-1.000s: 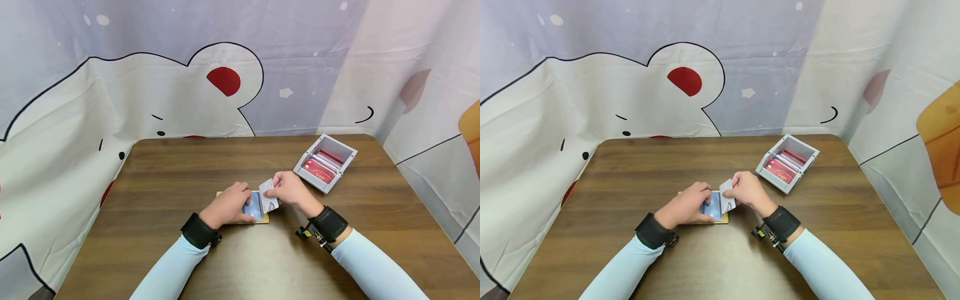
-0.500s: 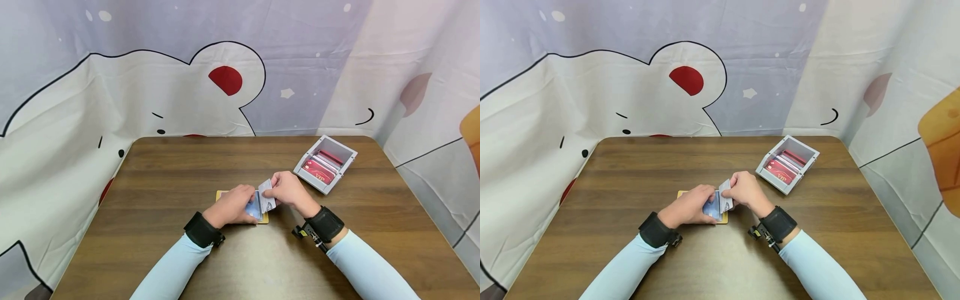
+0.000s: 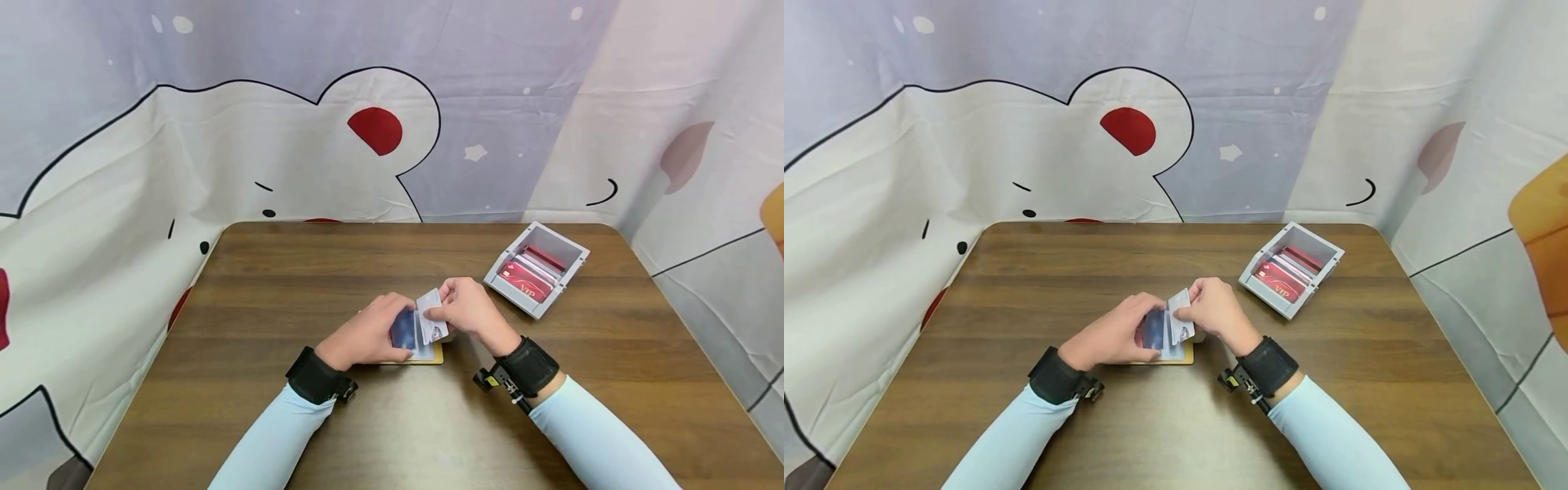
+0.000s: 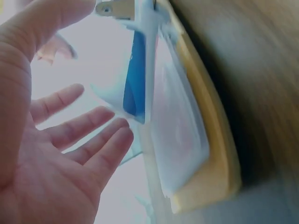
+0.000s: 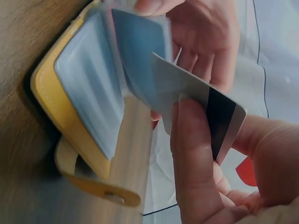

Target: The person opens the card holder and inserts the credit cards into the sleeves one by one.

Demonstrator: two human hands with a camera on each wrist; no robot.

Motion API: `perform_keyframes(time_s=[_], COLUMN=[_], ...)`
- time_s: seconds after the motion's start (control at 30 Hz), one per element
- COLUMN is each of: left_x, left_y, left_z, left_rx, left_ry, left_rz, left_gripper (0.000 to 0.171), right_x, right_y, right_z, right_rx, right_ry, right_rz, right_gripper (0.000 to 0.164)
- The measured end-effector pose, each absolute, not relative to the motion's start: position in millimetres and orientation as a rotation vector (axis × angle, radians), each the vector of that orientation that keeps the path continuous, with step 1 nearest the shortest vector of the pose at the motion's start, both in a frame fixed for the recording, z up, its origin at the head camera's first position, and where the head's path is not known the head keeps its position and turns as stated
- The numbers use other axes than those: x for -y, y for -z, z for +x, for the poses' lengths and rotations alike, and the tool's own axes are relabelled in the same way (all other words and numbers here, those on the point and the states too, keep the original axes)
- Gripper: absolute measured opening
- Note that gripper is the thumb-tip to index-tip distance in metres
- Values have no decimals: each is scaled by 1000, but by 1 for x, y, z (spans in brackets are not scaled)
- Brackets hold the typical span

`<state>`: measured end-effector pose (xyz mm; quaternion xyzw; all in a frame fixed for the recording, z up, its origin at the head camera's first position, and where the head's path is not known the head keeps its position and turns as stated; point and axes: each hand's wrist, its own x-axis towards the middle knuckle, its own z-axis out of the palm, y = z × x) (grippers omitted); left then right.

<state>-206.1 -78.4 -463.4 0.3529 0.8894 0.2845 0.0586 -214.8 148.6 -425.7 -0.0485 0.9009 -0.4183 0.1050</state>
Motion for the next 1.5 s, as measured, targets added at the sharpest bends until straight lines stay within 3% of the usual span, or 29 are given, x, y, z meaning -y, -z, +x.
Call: perform_keyframes(time_s=[0.47, 1.03, 1.2, 1.5], left_x=[126, 133, 133, 132], left_y=[461, 469, 471, 471], left_z=[-201, -199, -201, -202], left_rx=[-2564, -2656, -2665, -2667], left_ry=[-955, -709, -707, -766], left_rz=[959, 838, 791, 758], left_gripper=[63, 67, 74, 88], right_x=[-110, -92, -90, -84], right_y=[441, 460, 461, 458], right_z=[-222, -215, -213, -207], right_rx=[-2746, -2848, -2853, -2605], right_ry=[1168, 1025, 990, 1173], right_rz=[-135, -194, -238, -196], right_gripper=[48, 42, 43, 29])
